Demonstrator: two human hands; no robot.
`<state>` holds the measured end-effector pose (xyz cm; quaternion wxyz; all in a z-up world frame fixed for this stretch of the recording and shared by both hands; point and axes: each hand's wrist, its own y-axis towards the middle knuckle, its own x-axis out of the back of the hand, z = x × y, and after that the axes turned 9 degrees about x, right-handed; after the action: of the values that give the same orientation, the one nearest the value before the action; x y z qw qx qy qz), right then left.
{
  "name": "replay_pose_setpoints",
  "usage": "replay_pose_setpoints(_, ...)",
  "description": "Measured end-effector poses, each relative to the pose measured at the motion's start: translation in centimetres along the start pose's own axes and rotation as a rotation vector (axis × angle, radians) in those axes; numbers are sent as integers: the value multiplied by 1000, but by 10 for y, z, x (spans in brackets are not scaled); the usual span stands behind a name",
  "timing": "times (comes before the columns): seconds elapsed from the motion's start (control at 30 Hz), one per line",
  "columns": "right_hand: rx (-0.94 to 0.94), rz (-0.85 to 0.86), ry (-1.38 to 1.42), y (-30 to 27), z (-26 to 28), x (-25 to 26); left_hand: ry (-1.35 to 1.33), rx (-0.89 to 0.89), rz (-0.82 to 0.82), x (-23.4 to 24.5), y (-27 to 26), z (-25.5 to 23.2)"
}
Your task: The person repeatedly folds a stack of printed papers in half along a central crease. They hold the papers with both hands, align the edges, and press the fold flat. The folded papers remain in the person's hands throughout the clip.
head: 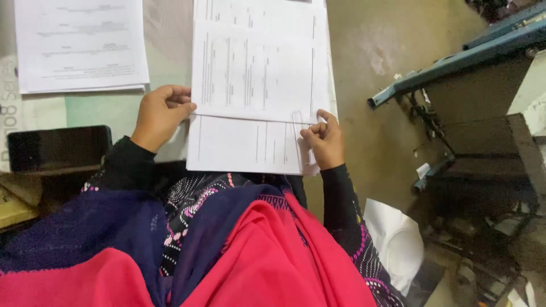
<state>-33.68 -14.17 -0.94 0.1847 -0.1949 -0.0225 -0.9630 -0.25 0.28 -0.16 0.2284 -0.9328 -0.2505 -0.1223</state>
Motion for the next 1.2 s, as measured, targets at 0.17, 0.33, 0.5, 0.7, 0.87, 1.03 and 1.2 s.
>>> replay_pose_setpoints(0.17,54,89,-71,-3,9,2,-26,17,-12,1,8,-13)
replay_pose_setpoints(0.33,88,140,-72,-4,4,3,-83,-56,-17,4,29,-18)
replay_pose_setpoints(0.5,101,100,-15,-13,16,2,-195,-195,-131,6,66,-55)
replay_pose_setpoints(0.7,14,121,-100,-15,40,1,-524,-280,-174,-6,228,-70)
replay_pose_setpoints(0.87,54,123,-137,-14,42,1,-534,-555,315,-11,388,23)
replay_pose_setpoints(1.03,90,118,-163,-13,37,2,-372,-389,213,-18,358,10)
replay_pose_setpoints(1.2,144,123,-185,-11,41,0,-204,-199,79,-3,282,22)
